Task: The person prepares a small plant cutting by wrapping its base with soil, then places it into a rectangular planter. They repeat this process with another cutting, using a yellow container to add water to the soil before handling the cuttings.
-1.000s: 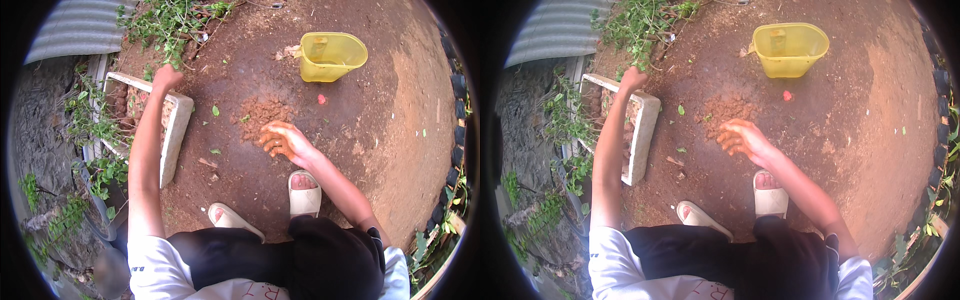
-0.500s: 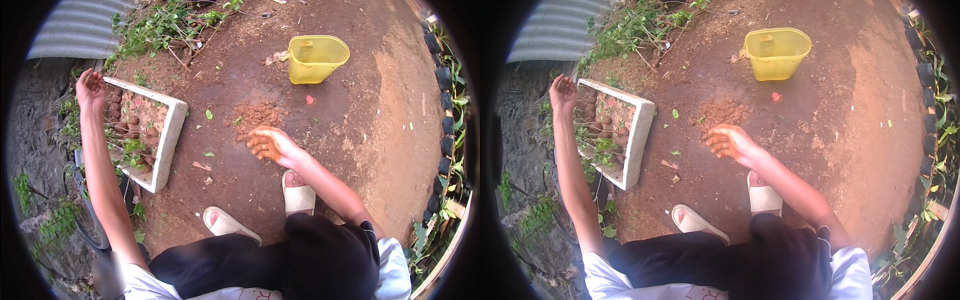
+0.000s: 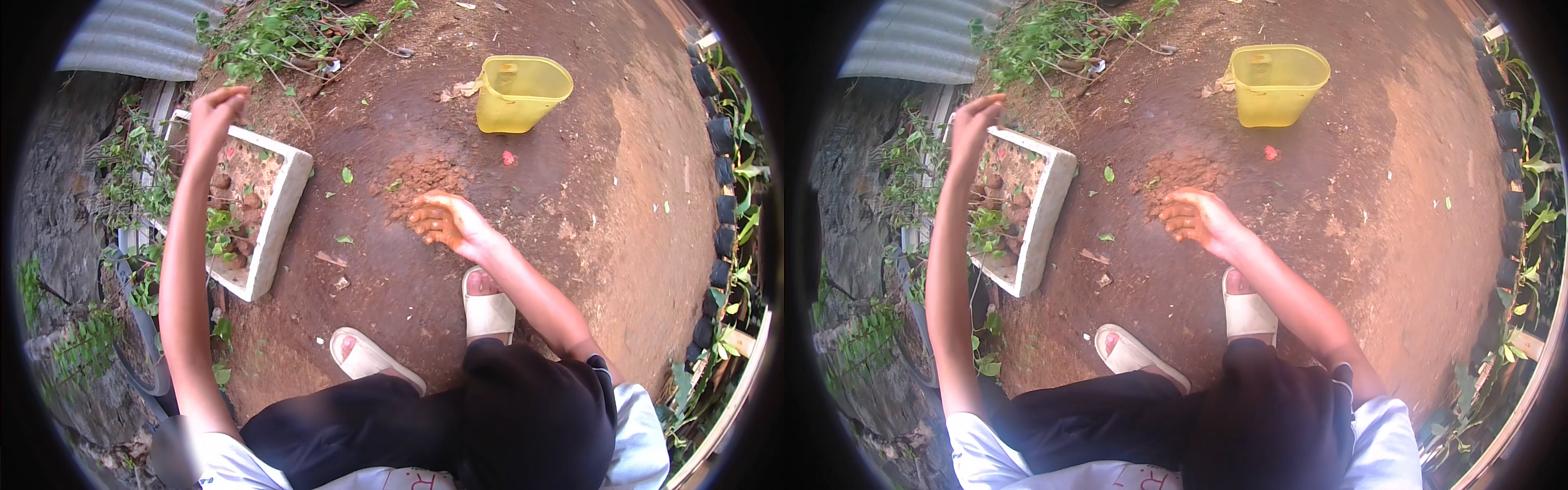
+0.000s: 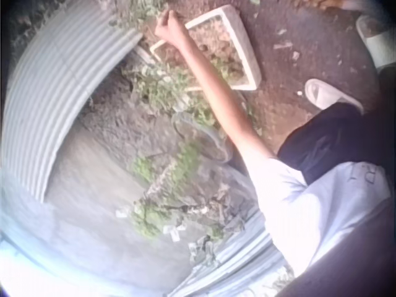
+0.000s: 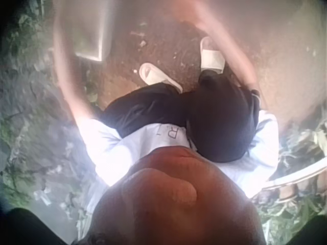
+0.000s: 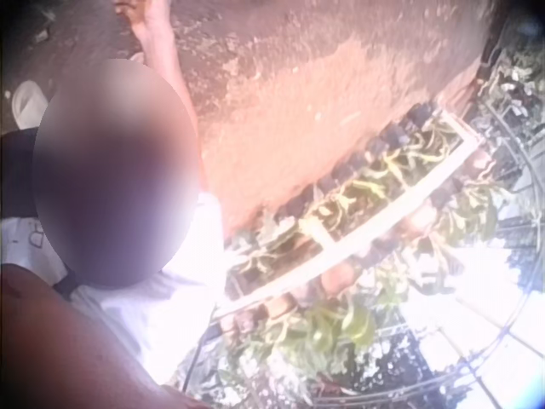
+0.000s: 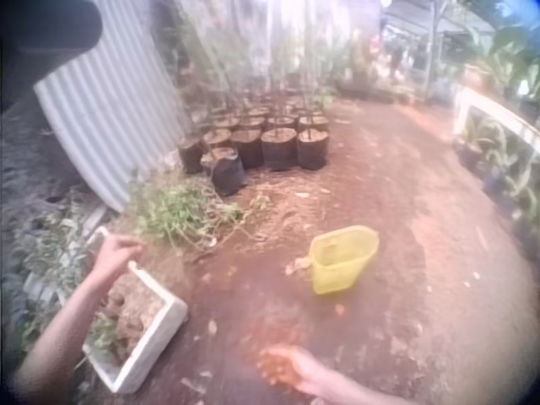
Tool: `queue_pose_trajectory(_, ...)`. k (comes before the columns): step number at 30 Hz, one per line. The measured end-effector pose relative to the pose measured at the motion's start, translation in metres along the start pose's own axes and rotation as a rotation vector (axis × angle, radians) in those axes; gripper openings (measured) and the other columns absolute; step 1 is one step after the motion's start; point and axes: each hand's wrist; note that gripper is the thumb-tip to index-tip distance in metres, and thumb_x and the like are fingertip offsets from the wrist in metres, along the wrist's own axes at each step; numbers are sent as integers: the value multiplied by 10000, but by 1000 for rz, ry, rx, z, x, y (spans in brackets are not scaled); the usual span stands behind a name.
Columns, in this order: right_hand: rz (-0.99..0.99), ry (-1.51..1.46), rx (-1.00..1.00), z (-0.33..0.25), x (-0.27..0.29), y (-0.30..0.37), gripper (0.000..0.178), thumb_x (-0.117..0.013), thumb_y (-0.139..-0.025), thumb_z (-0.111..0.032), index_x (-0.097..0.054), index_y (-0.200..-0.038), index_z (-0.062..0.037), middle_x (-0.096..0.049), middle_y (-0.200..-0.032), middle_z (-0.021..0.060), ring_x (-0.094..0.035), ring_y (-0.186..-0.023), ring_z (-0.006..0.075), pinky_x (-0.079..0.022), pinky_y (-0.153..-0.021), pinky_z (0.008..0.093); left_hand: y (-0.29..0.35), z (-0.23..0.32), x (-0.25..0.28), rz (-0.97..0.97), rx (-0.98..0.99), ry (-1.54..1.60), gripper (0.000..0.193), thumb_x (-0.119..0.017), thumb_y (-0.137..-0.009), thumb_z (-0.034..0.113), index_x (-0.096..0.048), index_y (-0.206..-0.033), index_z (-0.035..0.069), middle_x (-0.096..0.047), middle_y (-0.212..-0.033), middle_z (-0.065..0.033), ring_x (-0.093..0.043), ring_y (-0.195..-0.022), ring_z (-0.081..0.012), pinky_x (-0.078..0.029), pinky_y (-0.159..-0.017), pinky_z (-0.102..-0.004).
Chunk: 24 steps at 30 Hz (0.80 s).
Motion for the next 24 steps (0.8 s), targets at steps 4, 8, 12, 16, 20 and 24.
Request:
queue_pose_trajectory(4, 9, 6, -10, 4, 2, 2, 237, -566, -986, -272, -602, -1113, -74, -691, -961, 113, -676, -802, 188, -555, -659, 310, -10, -18, -32, -269, 17, 42, 404, -635, -900, 61, -579, -1283, -53, -720, -892, -129, -647, -715, -137, -505, -667, -271)
queue_pose_trajectory(8, 7, 4, -13, 3, 5, 3, 236, -566, -986, -273, -606, -1107, -75, -690, -963, 109, -676, -802, 189, -551, -663, 311, -15, -15, -51, -128, 170, 202, 460, -576, -946, 88, -432, -1366, -31, -699, -956, -141, -649, -772, -163, -513, -699, -281)
queue_pose_trajectory(12, 12, -13, -17, -2, 4, 5, 236, -564, -983, -272, -604, -1103, -72, -689, -957, 112, -672, -811, 195, -540, -675, 318, -32, -26, -51, -156, 559, 499, 286, -483, -996, 127, -499, -1249, -5, -669, -1003, -101, -604, -956, -215, -504, -886, -384)
queue_pose_trajectory(16, 19, -18, -23, -7, 8, 5, 234, -555, -986, -268, -603, -1107, -72, -686, -952, 112, -667, -821, 198, -534, -685, 324, -35, -22, -39, -87, 619, 916, 186, -444, -1016, 83, -571, -1121, -4, -597, -868, -64, -583, -916, -217, -510, -917, -393)
queue_pose_trajectory(20, 49, -57, -25, -12, 17, 7, 239, -542, -993, -273, -611, -1110, -76, -686, -962, 107, -663, -836, 202, -536, -705, 331, -29, 23, -1, -183, 373, 1448, 109, -486, -996, 55, -578, -1008, -1, -641, -844, -107, -633, -841, -221, -567, -752, -301)
queue_pose_trajectory(24, 47, -107, -59, -14, 21, 5, 258, -538, -989, -290, -615, -1108, -75, -686, -973, 104, -660, -852, 213, -533, -723, 336, -2, 76, 14, -211, 18, 1516, 117, -531, -1011, 112, -562, -1033, 2, -623, -838, -85, -612, -855, -200, -538, -803, -300)
Point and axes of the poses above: each hand's wrist, its own y-axis away from the middle knuckle, its own x-axis out of the back of the hand, z = x × y
